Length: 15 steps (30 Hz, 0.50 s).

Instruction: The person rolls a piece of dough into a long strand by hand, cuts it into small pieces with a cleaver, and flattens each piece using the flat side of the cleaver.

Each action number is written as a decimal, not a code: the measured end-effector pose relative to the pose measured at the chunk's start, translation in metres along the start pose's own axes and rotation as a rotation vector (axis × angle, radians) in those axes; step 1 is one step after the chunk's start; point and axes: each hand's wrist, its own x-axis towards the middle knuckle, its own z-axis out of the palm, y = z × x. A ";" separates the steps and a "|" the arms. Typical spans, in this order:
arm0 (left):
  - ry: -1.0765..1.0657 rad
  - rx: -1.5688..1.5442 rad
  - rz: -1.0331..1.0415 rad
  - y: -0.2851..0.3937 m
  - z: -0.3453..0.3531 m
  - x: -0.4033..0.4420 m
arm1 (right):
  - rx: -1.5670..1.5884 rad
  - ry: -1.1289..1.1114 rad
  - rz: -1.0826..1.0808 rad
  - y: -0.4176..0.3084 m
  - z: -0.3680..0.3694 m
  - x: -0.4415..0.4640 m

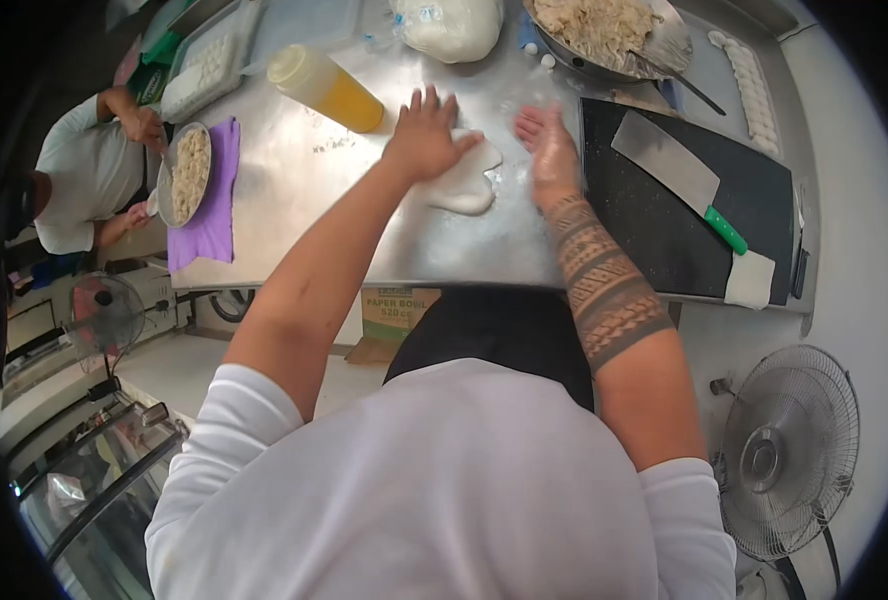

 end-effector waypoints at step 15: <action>-0.170 -0.940 0.121 0.033 -0.014 -0.114 | 0.132 -0.353 0.307 -0.001 0.012 -0.095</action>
